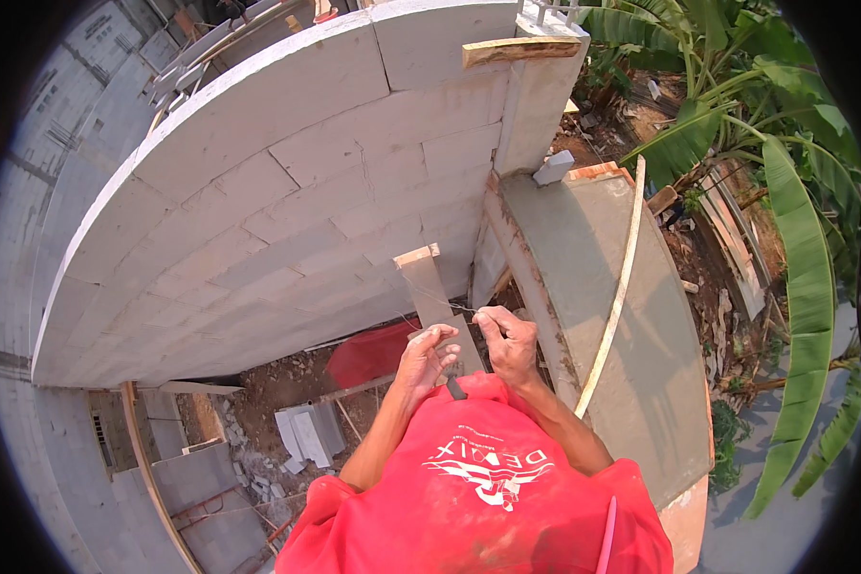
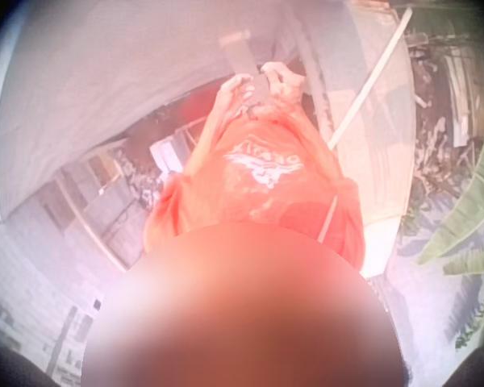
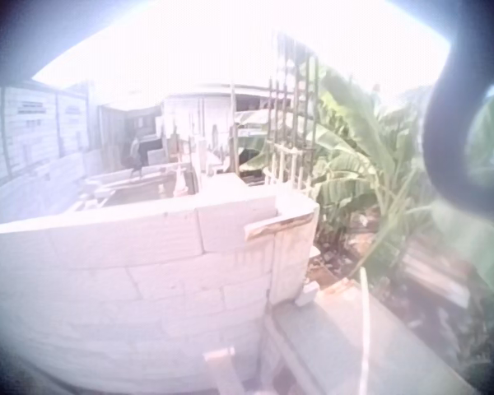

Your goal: The person installs wooden planks on a curved wall using a hammer and nails. They position the planks, hammer nails into the wall, and adjust the wood to fit the structure.

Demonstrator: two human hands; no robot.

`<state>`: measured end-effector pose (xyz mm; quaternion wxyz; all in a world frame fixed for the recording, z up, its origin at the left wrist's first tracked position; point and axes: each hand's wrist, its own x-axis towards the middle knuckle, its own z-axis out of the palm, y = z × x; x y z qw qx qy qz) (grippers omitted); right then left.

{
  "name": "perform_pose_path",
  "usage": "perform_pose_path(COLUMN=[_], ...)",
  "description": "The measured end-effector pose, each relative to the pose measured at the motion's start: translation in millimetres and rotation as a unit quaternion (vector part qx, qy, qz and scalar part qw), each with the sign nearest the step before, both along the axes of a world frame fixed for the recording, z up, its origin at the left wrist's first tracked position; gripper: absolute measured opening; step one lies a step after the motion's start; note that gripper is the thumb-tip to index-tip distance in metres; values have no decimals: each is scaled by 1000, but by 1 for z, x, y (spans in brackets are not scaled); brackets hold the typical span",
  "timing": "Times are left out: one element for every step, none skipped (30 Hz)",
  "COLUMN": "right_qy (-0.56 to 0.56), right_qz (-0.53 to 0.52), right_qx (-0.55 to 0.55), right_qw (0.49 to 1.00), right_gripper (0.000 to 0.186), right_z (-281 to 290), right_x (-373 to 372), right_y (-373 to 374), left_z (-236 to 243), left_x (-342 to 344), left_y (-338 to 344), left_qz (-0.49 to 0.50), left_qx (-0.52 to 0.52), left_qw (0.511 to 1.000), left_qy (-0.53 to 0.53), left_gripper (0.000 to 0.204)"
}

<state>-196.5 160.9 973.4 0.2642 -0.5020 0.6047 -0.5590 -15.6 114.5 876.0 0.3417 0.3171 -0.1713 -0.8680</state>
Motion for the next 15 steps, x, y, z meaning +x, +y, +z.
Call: perform_pose_path(right_qy=[-15, -26, -6, 9, 21, 32, 40, 44, 46, 43, 33, 35, 31, 26, 19], right_qz=[27, 56, 63, 73, 79, 84, 84, 87, 100, 116, 130, 133, 135, 141, 128], right_qx=[-14, -15, -10, 6, 21, 26, 31, 42, 48, 58, 73, 97, 123, 152, 142], right_qw=[999, 998, 998, 997, 996, 996, 995, 994, 993, 991, 988, 986, 983, 978, 981], right_gripper=[16, 15, 15, 16, 16, 15, 14, 14, 15, 15, 16, 18, 20, 22, 22], right_z=[3, 5, 8, 10, 13, 15, 16, 17, 17, 15, 13, 10, 6, 2, -3], right_x=[2, 3, 3, 2, 0, -3, -5, -8, -11, -13, -15, -16, -17, -17, -17], right_y=[1, 4, 6, 9, 11, 13, 16, 18, 20, 22, 23, 24, 24, 24, 24], left_z=[-4, -7, -8, -8, -5, -2, 2, 7, 12, 16, 20, 23, 27, 30, 33], left_x=[-5, -10, -16, -23, -26, -30, -33, -36, -39, -41, -43, -44, -45, -44, -43], left_y=[-4, -9, -15, -23, -34, -46, -57, -67, -76, -83, -87, -90, -92, -94, -94], left_qz=[-23, -43, -66, -54, -46, -40, -33, -11, 11, 33, 27, 22, 15, -30, -59], left_qx=[9, 15, 23, 29, 14, -1, -13, -26, -36, -46, -59, -71, -88, -126, -148], left_qw=[999, 998, 995, 996, 996, 996, 996, 995, 994, 992, 987, 980, 970, 945, 924], left_qy=[21, 47, 70, 67, 73, 80, 86, 94, 101, 108, 146, 182, 226, 302, 347], left_gripper=[25, 25, 25, 22, 22, 22, 22, 22, 21, 21, 21, 21, 21, 21, 22])
